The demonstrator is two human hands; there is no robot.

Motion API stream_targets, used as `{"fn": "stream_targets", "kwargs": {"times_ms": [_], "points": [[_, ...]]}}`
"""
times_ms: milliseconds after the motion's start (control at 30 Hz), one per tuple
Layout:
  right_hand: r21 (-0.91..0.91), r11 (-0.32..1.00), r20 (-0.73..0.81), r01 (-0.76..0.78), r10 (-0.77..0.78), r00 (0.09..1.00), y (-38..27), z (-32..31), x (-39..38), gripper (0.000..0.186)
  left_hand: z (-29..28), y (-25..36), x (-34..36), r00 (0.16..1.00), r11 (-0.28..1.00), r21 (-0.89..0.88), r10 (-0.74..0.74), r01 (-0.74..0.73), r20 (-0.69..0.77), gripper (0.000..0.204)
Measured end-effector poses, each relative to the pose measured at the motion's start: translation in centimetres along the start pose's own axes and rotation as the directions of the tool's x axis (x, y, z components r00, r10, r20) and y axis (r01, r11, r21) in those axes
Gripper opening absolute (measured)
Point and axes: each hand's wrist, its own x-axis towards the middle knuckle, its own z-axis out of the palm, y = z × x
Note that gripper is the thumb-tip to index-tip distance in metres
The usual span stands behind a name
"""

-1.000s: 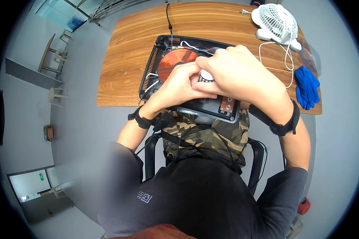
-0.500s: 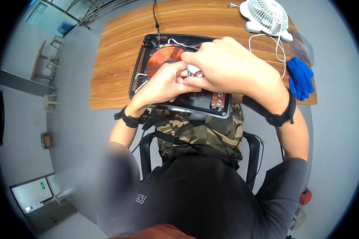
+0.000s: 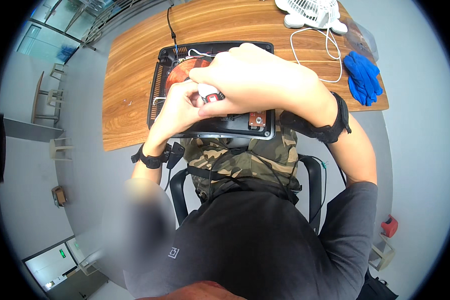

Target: The person uses a screwdriver to tighten screws on the internal components of an open electronic device. They adjust wires and reposition the device casing while working at a wooden table.

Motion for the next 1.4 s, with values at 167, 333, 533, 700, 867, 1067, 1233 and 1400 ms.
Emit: {"fn": "stream_targets", "kwargs": {"times_ms": [167, 333, 533, 700, 867, 1067, 1233, 1400], "points": [[-0.016, 1.000, 0.021, -0.010, 0.010, 1.000, -0.1, -0.6, -0.4, 0.031, -0.4, 0.3, 0.3, 1.000, 0.999, 0.032, -0.015, 0.014, 0.018, 0.028], [-0.038, 0.997, 0.052, -0.064, 0.066, 0.996, -0.5, -0.3, -0.7, 0.028, -1.1, 0.6, 0.6, 0.982, 0.994, 0.009, -0.106, 0.106, 0.153, 0.027], [-0.176, 0.980, -0.067, -0.097, 0.086, 0.994, 0.0, -0.2, -0.5, 0.036, 0.5, -0.1, 1.1, 0.970, 0.945, -0.274, -0.123, 0.179, 0.208, 0.022], [-0.122, 0.992, -0.095, -0.037, 0.026, 0.995, 1.3, 0.4, -1.1, 0.039, 1.7, -2.2, 1.6, 0.998, 0.983, -0.172, 0.061, -0.063, -0.020, 0.034], [-0.021, 1.000, -0.141, 0.020, -0.022, 0.990, 1.1, -0.3, -2.4, 0.036, 0.9, -1.5, 1.4, 0.999, 0.998, -0.042, -0.036, 0.035, -0.024, 0.033], [0.010, 1.000, -0.102, -0.001, 0.002, 0.995, 1.6, 0.3, -2.3, 0.029, 0.4, -1.7, 1.9, 0.979, 0.984, -0.081, -0.143, 0.156, 0.147, 0.030], [0.076, 0.997, -0.135, 0.026, -0.016, 0.991, 1.7, 0.5, -2.5, 0.041, 0.0, -2.5, 1.8, 0.981, 0.989, -0.097, -0.096, 0.114, 0.166, 0.032], [0.208, 0.978, -0.171, 0.021, 0.015, 0.985, 2.4, 1.3, -2.8, 0.048, 0.6, -0.6, 1.5, 0.988, 0.976, -0.192, -0.082, 0.106, 0.127, 0.023]]}}
